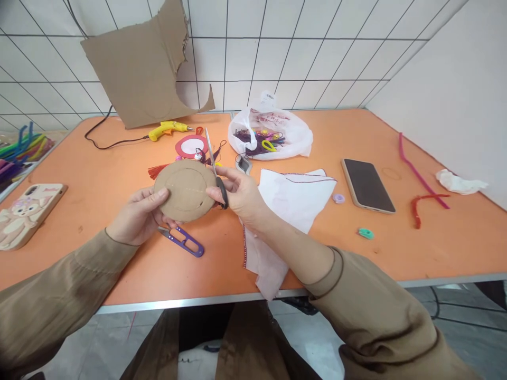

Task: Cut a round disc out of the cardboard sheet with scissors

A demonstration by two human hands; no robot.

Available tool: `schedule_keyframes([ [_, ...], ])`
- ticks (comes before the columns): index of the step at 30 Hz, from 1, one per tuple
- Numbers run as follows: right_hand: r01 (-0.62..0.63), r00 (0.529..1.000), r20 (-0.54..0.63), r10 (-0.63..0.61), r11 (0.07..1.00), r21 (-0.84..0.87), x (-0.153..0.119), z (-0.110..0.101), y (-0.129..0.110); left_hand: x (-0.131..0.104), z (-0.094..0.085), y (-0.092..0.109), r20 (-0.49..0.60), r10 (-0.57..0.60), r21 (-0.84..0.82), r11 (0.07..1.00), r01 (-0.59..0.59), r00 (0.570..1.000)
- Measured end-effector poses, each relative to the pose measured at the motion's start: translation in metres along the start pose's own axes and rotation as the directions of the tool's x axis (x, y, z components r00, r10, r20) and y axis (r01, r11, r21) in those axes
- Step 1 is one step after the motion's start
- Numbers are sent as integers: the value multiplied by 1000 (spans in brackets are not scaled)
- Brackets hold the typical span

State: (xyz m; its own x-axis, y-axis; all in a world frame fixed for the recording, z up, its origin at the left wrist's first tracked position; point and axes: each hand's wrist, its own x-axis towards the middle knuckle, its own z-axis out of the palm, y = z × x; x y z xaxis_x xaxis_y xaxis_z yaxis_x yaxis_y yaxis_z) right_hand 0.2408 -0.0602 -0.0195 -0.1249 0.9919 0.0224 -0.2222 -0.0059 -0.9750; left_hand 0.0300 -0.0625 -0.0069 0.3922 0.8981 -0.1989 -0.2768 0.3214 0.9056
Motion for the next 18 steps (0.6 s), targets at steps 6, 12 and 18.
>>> schedule_keyframes([
  [6,17,1000,26,-17,1000,15,0,-1,0,0,-1,-1,15,-14,-6,1000,14,1000],
  [12,88,995,-47,-87,996,19,-1,1,-1,-2,-1,-1,84,-31,13,999,31,996],
  [18,41,998,-51,-38,998,44,-2,3,-4,-1,0,0,25,-5,31,1000,4,1000],
])
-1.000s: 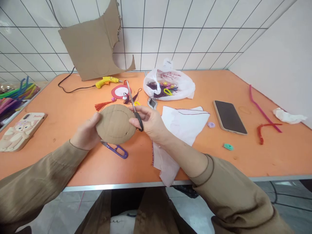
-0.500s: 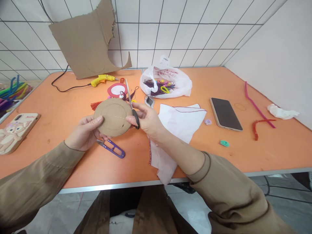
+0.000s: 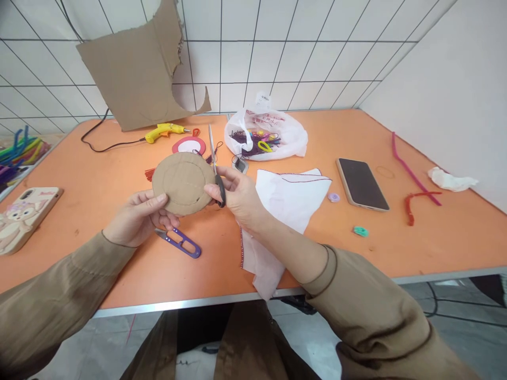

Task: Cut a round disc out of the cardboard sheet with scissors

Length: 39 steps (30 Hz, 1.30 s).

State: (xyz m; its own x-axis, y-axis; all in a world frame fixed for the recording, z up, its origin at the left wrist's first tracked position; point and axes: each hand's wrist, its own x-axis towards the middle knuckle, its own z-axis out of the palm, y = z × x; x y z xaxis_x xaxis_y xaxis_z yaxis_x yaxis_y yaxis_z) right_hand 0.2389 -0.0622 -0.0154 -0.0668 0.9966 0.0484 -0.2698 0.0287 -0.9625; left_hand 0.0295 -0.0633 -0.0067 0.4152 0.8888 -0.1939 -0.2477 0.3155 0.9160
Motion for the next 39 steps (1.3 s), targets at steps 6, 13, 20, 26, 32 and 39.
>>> schedule_keyframes([
  [6,-12,1000,7,12,999,30,1,0,0,1,1,1,-3,-6,15,1000,6,1000],
  [13,27,1000,-2,-27,995,93,2,-2,-4,1,-2,3,-44,30,54,998,-27,999],
  [20,25,1000,-15,-23,993,116,3,-2,-5,1,-1,5,-62,37,69,997,-33,997],
  [26,54,998,43,-54,999,6,3,-3,-2,-1,-6,3,-19,23,95,995,-21,1000],
  [32,57,980,195,-27,987,-149,-4,-3,-8,-9,-6,9,3,18,66,998,-19,1000],
  [39,164,947,316,-59,934,-316,-7,-5,-13,-14,1,7,56,-78,54,996,75,995],
])
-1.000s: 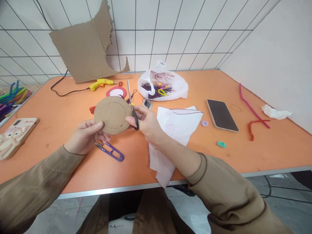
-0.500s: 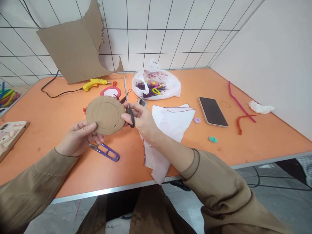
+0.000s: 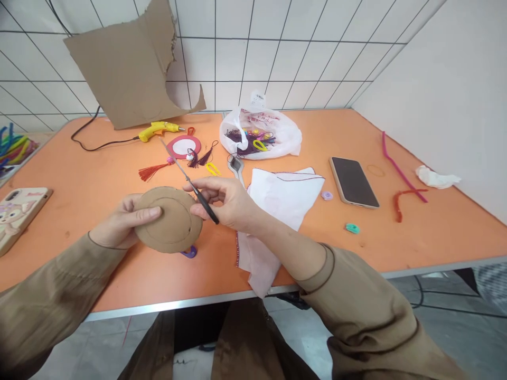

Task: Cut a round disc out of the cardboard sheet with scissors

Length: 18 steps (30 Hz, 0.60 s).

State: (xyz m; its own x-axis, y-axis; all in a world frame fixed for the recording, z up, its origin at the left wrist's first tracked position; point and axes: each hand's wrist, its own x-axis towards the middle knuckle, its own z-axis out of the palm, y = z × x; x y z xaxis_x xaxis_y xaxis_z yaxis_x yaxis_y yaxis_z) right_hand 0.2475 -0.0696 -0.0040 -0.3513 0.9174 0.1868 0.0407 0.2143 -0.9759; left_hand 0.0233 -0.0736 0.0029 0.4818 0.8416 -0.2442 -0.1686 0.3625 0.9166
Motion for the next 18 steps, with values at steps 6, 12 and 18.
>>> schedule_keyframes([
  [6,193,981,77,-179,947,-255,-1,-23,-14,4,-4,-1,-88,84,9,996,-84,993],
  [12,356,934,207,-289,763,-540,-7,-38,-20,5,-5,0,-151,198,76,979,-188,969],
  [18,425,903,257,-345,628,-652,-9,-35,-20,5,-6,-1,-135,192,63,981,-184,972],
])
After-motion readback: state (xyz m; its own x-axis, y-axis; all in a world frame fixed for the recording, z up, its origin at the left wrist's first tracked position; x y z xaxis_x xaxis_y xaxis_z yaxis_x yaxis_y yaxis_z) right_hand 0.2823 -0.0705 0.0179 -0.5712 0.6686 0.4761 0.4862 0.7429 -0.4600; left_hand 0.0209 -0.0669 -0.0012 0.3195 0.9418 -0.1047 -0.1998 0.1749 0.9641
